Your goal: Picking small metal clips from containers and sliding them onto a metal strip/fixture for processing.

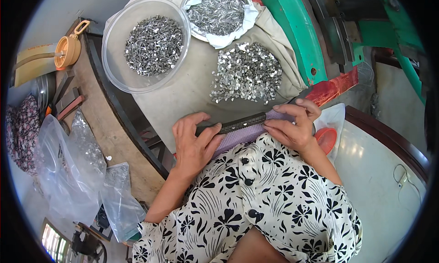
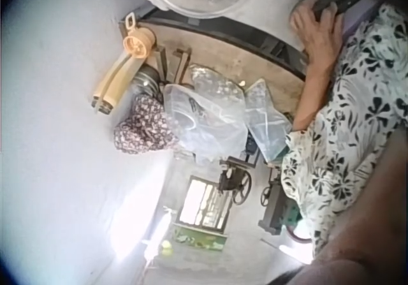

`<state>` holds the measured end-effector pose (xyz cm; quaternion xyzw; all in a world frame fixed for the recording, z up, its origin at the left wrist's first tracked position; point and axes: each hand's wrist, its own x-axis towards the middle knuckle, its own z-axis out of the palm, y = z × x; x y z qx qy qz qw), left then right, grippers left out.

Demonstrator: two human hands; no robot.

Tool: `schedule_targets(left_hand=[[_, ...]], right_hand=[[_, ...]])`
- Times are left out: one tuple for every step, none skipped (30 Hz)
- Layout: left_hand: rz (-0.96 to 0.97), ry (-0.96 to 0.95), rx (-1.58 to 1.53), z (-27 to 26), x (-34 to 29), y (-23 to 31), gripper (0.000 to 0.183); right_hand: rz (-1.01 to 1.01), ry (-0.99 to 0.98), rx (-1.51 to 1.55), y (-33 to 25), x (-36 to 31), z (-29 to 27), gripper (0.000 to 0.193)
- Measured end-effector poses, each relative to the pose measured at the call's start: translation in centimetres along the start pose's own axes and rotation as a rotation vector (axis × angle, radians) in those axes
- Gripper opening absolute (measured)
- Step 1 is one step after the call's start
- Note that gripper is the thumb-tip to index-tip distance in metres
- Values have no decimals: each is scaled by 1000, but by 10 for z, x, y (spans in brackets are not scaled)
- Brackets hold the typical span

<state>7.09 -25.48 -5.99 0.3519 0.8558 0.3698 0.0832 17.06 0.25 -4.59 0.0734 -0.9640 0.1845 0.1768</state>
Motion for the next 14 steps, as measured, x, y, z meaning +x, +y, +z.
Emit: schedule_targets(left_hand=[[0, 1, 7, 0, 0, 0, 34], [3, 1, 4, 0, 0, 0, 34], [-10, -5, 3, 0, -1, 0, 33], [-23, -10, 3, 0, -2, 0, 31], [-21, -10, 1, 0, -2, 0, 31], [-22, -11, 3, 0, -2, 0, 31], [-24, -11, 5, 1, -2, 0, 31], [-23, -11, 4, 1, -1, 0, 31], [-14, -5, 12, 0, -1, 0, 32], [-6, 1, 21, 0, -1, 0, 34], [-6, 2, 21, 0, -1, 0, 34], [-7, 0, 24, 0, -1, 0, 34], [-8, -2, 26, 0, -1, 0, 33], [-7, -1, 25, 0, -1, 0, 33]], right_hand=[[-3, 15, -8, 1, -2, 0, 20], [-1, 15, -12, 1, -3, 0, 20], [-17, 16, -17, 1, -4, 0, 21], [-32, 16, -23, 1, -5, 0, 21], [-31, 17, -26, 1, -6, 1, 21], [-43, 22, -27, 1, -7, 1, 21], [-55, 28, -28, 0, -7, 1, 22], [-55, 28, -30, 0, -7, 2, 22], [-50, 30, -25, -1, -7, 3, 21], [-44, 32, -21, -1, -7, 3, 21], [-45, 32, -21, -1, -8, 3, 21], [-42, 27, -18, -1, -8, 4, 21], [-39, 21, -15, -1, -8, 4, 22], [-43, 17, -19, -1, -9, 4, 21]])
